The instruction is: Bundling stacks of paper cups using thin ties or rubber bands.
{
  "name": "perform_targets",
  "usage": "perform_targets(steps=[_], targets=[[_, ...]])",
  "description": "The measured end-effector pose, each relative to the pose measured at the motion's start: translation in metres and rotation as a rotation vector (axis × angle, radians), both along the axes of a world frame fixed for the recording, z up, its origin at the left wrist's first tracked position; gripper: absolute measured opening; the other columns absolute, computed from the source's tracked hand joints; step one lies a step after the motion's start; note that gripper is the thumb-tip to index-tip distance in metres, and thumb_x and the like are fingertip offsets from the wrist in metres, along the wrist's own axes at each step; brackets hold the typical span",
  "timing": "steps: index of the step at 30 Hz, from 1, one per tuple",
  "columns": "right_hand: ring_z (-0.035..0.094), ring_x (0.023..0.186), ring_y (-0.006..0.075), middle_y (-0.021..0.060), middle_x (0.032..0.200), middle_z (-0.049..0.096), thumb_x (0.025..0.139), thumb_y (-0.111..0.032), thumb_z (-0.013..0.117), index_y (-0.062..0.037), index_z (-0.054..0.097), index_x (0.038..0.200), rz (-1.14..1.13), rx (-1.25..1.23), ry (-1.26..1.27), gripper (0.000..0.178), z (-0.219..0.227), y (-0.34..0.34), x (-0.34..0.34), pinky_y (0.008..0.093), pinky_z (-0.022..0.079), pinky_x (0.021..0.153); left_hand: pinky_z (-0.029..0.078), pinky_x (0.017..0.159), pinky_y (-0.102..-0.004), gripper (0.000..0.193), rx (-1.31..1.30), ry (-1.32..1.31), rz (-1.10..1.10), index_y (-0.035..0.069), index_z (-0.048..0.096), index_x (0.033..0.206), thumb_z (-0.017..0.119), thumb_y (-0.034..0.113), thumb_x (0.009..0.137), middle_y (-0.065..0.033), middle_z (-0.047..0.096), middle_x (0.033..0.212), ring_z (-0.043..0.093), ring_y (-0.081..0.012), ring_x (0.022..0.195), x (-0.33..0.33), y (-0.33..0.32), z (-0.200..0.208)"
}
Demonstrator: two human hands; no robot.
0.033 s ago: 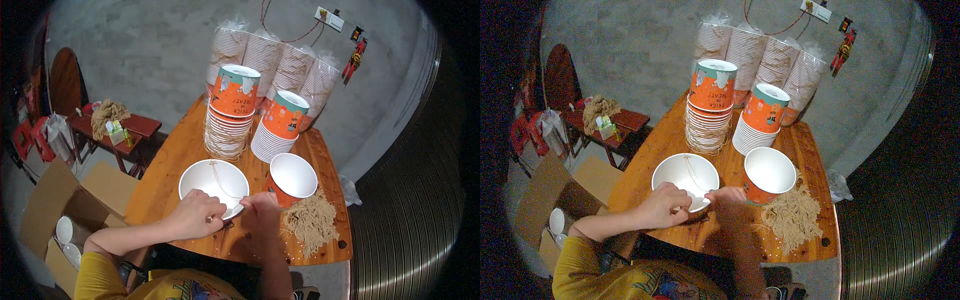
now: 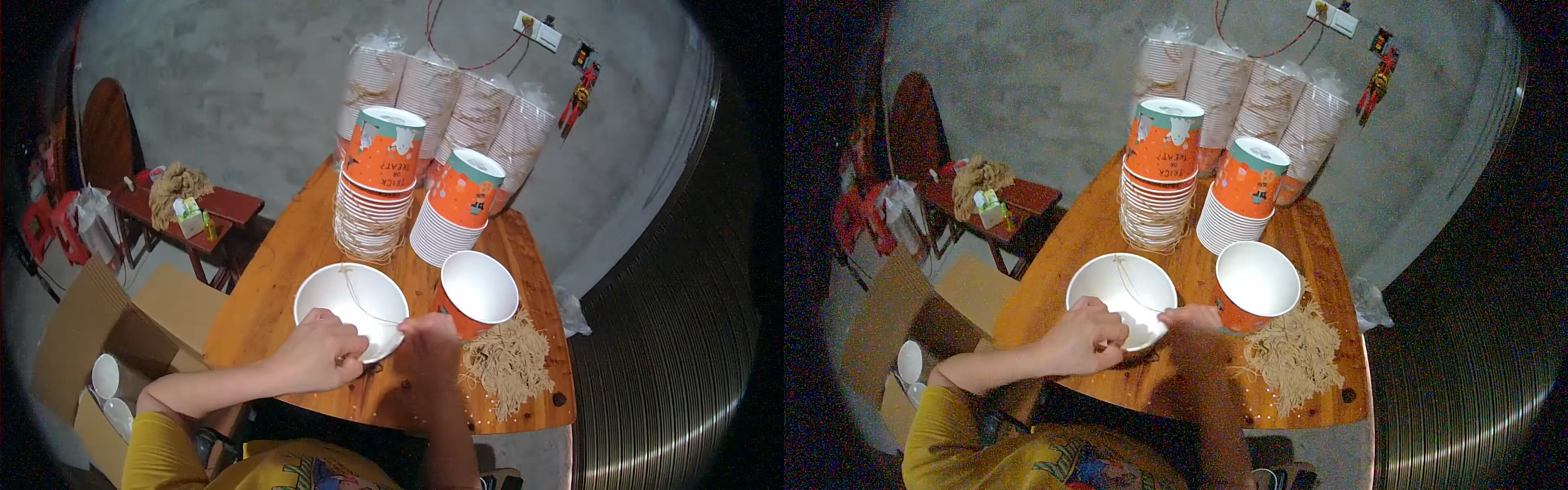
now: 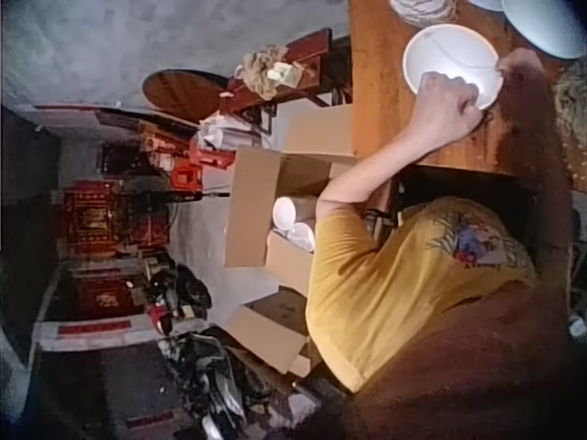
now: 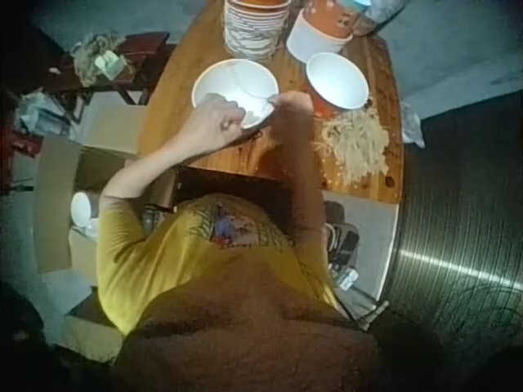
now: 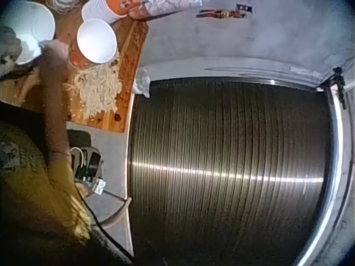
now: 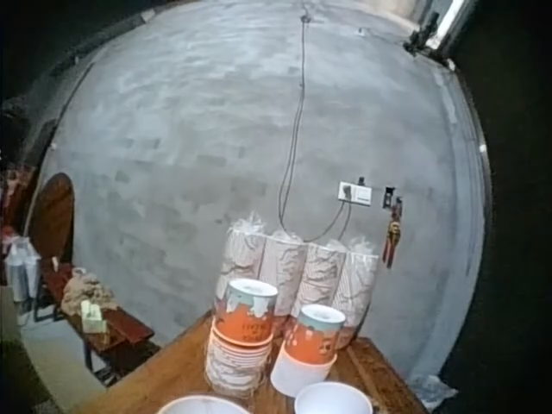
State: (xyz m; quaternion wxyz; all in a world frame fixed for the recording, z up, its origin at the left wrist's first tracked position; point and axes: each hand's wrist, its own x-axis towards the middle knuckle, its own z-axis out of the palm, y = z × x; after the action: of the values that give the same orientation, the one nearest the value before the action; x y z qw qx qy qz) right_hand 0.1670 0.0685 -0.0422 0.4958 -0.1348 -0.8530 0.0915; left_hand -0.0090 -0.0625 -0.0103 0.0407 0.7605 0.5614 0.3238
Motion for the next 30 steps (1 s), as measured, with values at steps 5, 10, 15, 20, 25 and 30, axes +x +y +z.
perform_targets(steps=[5, 10, 15, 20, 25, 30], targets=[[0.055, 0.067, 0.0147, 0.0057, 0.070, 0.053, 0.084, -0.010, 0.065, -0.0093, 0.061, 0.103, 0.027, -0.363, -0.090, 0.020, -0.004, 0.006, 0.012, 0.0303, 0.043, 0.057, 0.038, 0.084, -0.0398, 0.007, 0.205, 0.113, -0.074, 0.008, 0.052, 0.073, 0.057, 0.012, 0.072, -0.0077, 0.049, 0.071, 0.053, -0.0262, 0.075, -0.010, 0.000, -0.009], [0.056, 0.067, 0.0176, 0.0082, 0.079, 0.059, 0.081, -0.012, 0.067, -0.0086, 0.064, 0.108, 0.256, -0.758, -0.232, 0.027, 0.011, -0.008, 0.015, 0.0284, 0.044, 0.060, 0.039, 0.082, -0.0402, 0.012, 0.265, 0.201, -0.158, 0.008, 0.051, 0.075, 0.061, 0.013, 0.072, -0.0071, 0.046, 0.076, 0.051, -0.0261, 0.080, -0.037, 0.000, -0.019], [0.056, 0.064, 0.0323, 0.0143, 0.077, 0.059, 0.079, -0.016, 0.063, -0.0078, 0.061, 0.103, 0.065, 0.013, -0.569, 0.025, 0.007, 0.010, 0.009, 0.0337, 0.046, 0.058, 0.040, 0.079, -0.0409, 0.017, 0.509, 0.131, -0.131, 0.009, 0.052, 0.083, 0.065, 0.013, 0.072, -0.0059, 0.049, 0.080, 0.050, -0.0280, 0.081, -0.064, 0.006, -0.002], [0.048, 0.048, 0.0114, 0.0000, 0.070, 0.056, 0.093, -0.019, 0.054, -0.0090, 0.055, 0.092, 0.164, -1.102, 0.081, 0.011, 0.065, 0.033, -0.050, 0.0231, 0.037, 0.042, 0.038, 0.084, -0.0313, 0.015, 0.690, -0.522, 0.253, 0.001, 0.049, 0.094, 0.052, 0.003, 0.079, -0.0100, 0.045, 0.096, 0.046, -0.0215, 0.090, -0.119, 0.002, 0.030], [0.047, 0.053, 0.0080, 0.0015, 0.078, 0.058, 0.095, -0.021, 0.051, -0.0097, 0.055, 0.104, 0.750, -1.397, 0.655, 0.015, 0.117, 0.124, -0.115, 0.0199, 0.037, 0.046, 0.034, 0.085, -0.0246, 0.008, 0.593, -0.753, 0.213, 0.003, 0.049, 0.094, 0.049, 0.003, 0.085, -0.0046, 0.043, 0.095, 0.043, -0.0133, 0.090, -0.128, 0.013, 0.028], [0.040, 0.048, 0.0053, 0.0008, 0.080, 0.060, 0.093, -0.025, 0.057, -0.0123, 0.051, 0.097, 0.656, -1.534, 0.874, 0.015, 0.128, 0.180, -0.167, 0.0200, 0.036, 0.046, 0.037, 0.080, -0.0239, 0.008, 0.417, -0.858, 0.275, 0.002, 0.048, 0.094, 0.052, 0.005, 0.088, -0.0042, 0.043, 0.094, 0.044, -0.0121, 0.088, -0.133, 0.013, 0.014]])
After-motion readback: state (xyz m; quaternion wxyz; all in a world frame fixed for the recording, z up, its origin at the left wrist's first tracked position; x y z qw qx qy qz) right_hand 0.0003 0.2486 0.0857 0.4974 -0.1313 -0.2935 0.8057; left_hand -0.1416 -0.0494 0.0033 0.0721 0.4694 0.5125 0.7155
